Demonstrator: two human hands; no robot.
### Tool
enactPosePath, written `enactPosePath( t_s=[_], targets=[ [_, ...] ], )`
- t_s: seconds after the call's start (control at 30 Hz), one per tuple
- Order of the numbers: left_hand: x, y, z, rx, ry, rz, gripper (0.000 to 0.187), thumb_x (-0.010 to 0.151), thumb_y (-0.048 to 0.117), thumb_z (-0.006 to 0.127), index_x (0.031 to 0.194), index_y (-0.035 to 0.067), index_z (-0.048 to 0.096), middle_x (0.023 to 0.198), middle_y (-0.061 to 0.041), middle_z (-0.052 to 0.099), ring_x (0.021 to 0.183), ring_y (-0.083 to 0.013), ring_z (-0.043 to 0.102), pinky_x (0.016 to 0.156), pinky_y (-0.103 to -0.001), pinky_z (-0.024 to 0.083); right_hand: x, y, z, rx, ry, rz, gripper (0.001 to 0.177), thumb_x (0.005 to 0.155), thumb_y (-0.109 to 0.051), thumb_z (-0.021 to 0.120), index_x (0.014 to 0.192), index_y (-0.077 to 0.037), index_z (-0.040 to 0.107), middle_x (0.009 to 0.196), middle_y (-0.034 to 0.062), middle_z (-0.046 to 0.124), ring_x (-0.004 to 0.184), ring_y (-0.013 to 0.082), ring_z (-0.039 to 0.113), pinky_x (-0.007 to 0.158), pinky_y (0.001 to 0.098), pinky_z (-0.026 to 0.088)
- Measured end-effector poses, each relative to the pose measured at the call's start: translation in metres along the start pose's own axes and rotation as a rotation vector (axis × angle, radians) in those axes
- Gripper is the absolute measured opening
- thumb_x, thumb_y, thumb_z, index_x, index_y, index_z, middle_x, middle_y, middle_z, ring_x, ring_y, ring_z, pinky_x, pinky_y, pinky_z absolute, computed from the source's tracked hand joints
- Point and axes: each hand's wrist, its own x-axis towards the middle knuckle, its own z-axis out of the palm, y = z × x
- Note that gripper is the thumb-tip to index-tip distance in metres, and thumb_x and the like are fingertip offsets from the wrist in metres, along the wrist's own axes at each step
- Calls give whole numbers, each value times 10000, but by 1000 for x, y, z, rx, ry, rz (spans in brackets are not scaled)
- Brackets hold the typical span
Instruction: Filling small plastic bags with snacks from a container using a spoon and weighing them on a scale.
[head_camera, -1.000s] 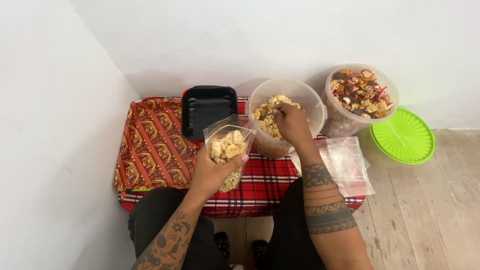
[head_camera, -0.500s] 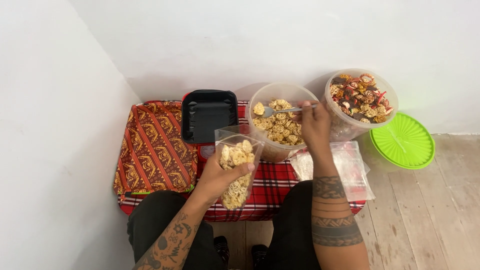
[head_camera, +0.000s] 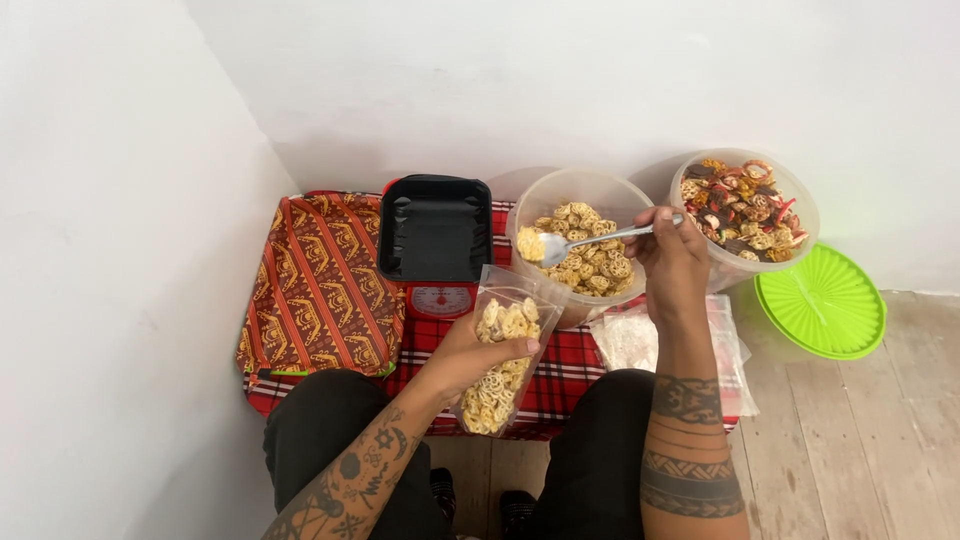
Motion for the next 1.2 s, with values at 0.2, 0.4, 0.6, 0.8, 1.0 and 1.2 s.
enactPosePath(
  t_s=[0.2, 0.4, 0.6, 0.8, 1.0, 1.2],
  targets=[
    [-7, 18, 6, -14, 51, 23, 664, 665, 187, 945, 1209, -58, 655, 1031, -177, 695, 962, -283, 680, 814, -429, 570, -1, 15, -8, 18, -152, -69, 298, 1110, -311, 533, 1018, -47, 633, 844, 128, 660, 711, 191, 654, 706, 267, 555],
    [-16, 30, 11, 172, 0, 7, 1135, 727, 410, 919, 1552, -84, 316, 1439, -354, 491, 1332, -484, 522, 1072, -535, 452, -11, 5, 5, 0, -295, -197, 379, 1080, -309, 548, 1040, 54, 651, 832, 205, 676, 753, 229, 673, 747, 307, 567],
    [-10, 24, 4, 131, 30, 132, 797, 768, 312, 910, 1396, -23, 552, 1284, -248, 641, 1225, -404, 613, 1002, -528, 507, -23, -2, 16, -20, -347, -197, 359, 1065, -262, 560, 1027, 77, 670, 859, 201, 703, 774, 252, 712, 793, 369, 602],
    [-2, 9, -1, 110, 117, 236, 793, 674, 274, 973, 1297, -55, 607, 1190, -225, 691, 1161, -318, 634, 971, -504, 524, -11, 5, 0, 197, -180, -123, 402, 1069, -371, 529, 1164, 6, 630, 893, 185, 689, 807, 218, 715, 833, 326, 597],
    [8, 5, 2, 109, 163, 302, 802, 662, 249, 969, 1313, -53, 610, 1206, -231, 703, 1167, -323, 643, 992, -512, 523, -12, -5, -6, 202, -36, -38, 369, 1088, -387, 501, 1195, -58, 630, 891, 110, 701, 782, 129, 701, 791, 230, 589],
    [-9, 17, 12, 119, 159, 326, 825, 652, 258, 981, 1324, -42, 607, 1204, -247, 703, 1170, -348, 649, 987, -535, 526, -13, -4, -13, -55, 165, -87, 308, 1123, -352, 481, 1178, -101, 651, 883, 85, 732, 698, 89, 673, 639, 160, 510]
  ],
)
